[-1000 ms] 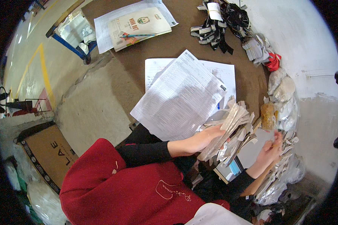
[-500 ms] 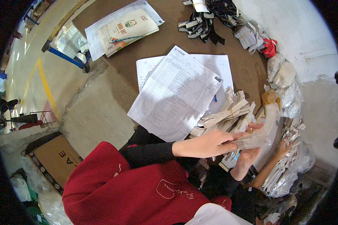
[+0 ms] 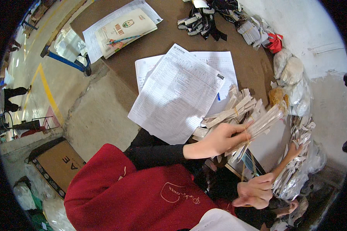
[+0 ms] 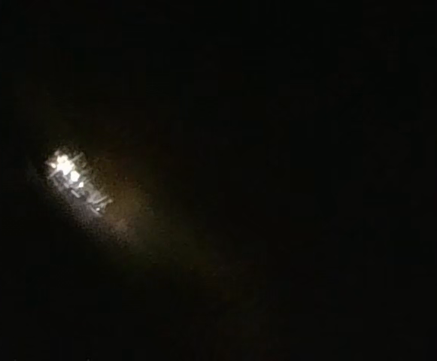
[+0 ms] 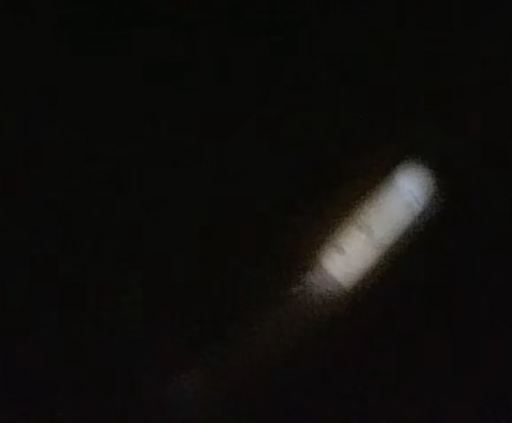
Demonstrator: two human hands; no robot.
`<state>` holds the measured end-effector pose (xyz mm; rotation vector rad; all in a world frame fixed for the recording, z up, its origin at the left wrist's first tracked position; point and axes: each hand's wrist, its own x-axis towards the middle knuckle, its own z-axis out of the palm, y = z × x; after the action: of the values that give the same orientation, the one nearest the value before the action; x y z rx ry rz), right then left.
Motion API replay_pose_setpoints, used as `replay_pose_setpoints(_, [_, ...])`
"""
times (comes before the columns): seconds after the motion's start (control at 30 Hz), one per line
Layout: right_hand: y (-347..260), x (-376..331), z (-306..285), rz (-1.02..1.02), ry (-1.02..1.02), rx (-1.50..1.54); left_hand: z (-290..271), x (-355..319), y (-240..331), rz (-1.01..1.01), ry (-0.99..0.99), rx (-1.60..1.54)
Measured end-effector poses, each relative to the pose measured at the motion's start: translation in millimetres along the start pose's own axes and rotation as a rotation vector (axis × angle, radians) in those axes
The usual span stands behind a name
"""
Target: The person retrieves a large plastic bag from a pile, opens it, and then repeatedly picks up, separates, and stacks flat beige strips on a table. Another person works at the same table in the background.
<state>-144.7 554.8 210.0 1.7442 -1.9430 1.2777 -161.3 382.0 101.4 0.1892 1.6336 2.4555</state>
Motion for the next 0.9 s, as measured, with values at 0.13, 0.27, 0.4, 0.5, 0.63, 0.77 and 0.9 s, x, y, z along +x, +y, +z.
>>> replay_pose_setpoints(0.13, [36.9,4.5,44.6,0.252,0.926,0.104,2.6,-13.7,47.5,0.367,0.13,0.173])
replay_pose_setpoints(0.27, [30.2,18.4,76.4,0.872,1.071,0.577,4.3,-9.8,54.1,0.48,0.149,0.205])
replay_pose_setpoints(0.4, [41.9,-4.0,75.6,0.838,0.804,0.805,-18.5,-10.2,49.4,0.551,-0.083,0.421])
replay_pose_setpoints(0.5, [41.4,-28.2,55.7,0.813,0.806,0.817,-15.5,-8.8,37.5,0.496,-0.201,0.422])
replay_pose_setpoints(0.63, [52.1,-30.7,26.5,0.758,0.696,0.656,-32.5,-14.5,37.0,0.269,-0.45,0.586])
replay_pose_setpoints(0.77, [38.7,-29.9,26.8,0.669,0.307,0.084,-27.4,-21.7,50.2,0.094,-0.443,0.894])
replay_pose_setpoints(0.9, [16.5,-13.0,15.5,0.342,-0.148,-0.193,-18.4,-22.9,32.7,0.021,-0.374,0.868])
